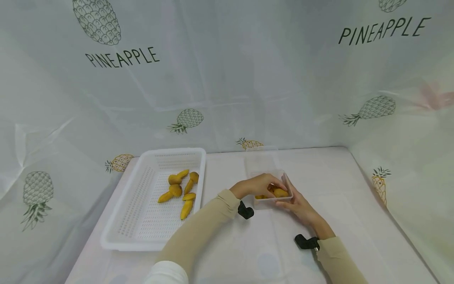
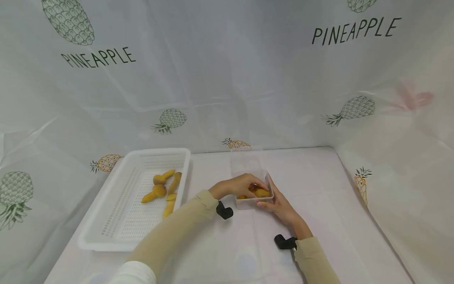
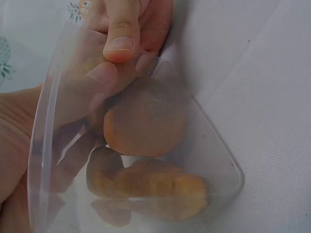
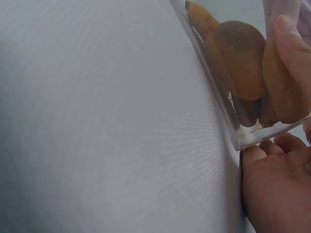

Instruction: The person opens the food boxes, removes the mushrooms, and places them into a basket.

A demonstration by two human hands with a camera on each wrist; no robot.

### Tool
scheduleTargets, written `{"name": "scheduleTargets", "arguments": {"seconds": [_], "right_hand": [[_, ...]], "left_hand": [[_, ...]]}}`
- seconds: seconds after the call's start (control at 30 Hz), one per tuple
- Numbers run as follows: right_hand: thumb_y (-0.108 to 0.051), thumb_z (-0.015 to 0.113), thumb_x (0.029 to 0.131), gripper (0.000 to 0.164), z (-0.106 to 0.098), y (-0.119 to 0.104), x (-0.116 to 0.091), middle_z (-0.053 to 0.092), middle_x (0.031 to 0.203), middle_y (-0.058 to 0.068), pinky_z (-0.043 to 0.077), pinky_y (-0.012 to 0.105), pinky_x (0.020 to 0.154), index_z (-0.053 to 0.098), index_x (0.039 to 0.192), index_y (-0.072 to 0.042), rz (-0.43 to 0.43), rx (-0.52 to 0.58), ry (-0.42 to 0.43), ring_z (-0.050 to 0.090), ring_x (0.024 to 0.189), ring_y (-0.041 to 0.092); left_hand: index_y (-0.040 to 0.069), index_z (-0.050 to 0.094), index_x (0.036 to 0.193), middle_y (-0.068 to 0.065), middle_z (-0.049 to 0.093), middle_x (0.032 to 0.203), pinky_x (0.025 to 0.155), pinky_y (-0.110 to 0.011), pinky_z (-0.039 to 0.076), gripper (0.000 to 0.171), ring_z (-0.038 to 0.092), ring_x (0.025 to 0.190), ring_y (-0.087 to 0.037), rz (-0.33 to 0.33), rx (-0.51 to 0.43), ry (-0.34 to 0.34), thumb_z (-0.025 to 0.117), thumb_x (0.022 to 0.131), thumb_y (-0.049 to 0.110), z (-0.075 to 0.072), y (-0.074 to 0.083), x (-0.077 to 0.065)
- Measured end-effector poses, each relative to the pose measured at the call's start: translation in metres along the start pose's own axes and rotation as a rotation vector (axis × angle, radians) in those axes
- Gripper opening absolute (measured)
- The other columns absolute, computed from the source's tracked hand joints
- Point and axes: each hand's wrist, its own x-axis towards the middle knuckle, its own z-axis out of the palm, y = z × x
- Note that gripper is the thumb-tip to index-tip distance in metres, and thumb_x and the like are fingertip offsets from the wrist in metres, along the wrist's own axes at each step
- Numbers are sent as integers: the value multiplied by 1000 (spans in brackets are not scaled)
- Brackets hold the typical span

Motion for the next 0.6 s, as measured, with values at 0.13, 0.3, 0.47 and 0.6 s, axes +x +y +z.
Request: {"name": "scheduleTargets", "arguments": {"seconds": [0.13, 0.3, 0.47, 0.6], "right_hand": [[-8, 70, 94, 102, 0, 0, 0, -7, 166, 11, 4, 66, 113, -3, 160, -34, 3, 17, -6, -9, 149, 39], [-8, 70, 94, 102, -1, 1, 0, -7, 166, 9, 3, 67, 113, -3, 161, -33, 11, 15, -5, -10, 149, 38], [-8, 69, 95, 101, -1, 1, 0, -7, 166, 8, 4, 65, 114, -3, 161, -31, 2, 20, -7, -9, 149, 36], [-7, 69, 95, 101, -1, 0, 0, -8, 166, 8, 3, 66, 113, -3, 161, -31, -3, 28, -12, -10, 149, 37]], "left_hand": [[6, 67, 128, -1, 66, 124, 98, -23, 46, 41, 52, 103, -6, -5, 13, 2, 75, 89, 3, 0, 0, 0], [6, 66, 131, -2, 66, 126, 96, -20, 44, 42, 52, 104, -5, 1, 21, 2, 75, 89, 7, 0, -1, -1], [6, 65, 132, -2, 65, 129, 95, -14, 41, 42, 51, 105, -3, 14, 29, -1, 72, 91, 11, -1, -3, 0], [6, 64, 133, -1, 64, 130, 94, -13, 39, 42, 50, 105, -3, 11, 23, -1, 71, 93, 13, -2, -2, 0]]}}
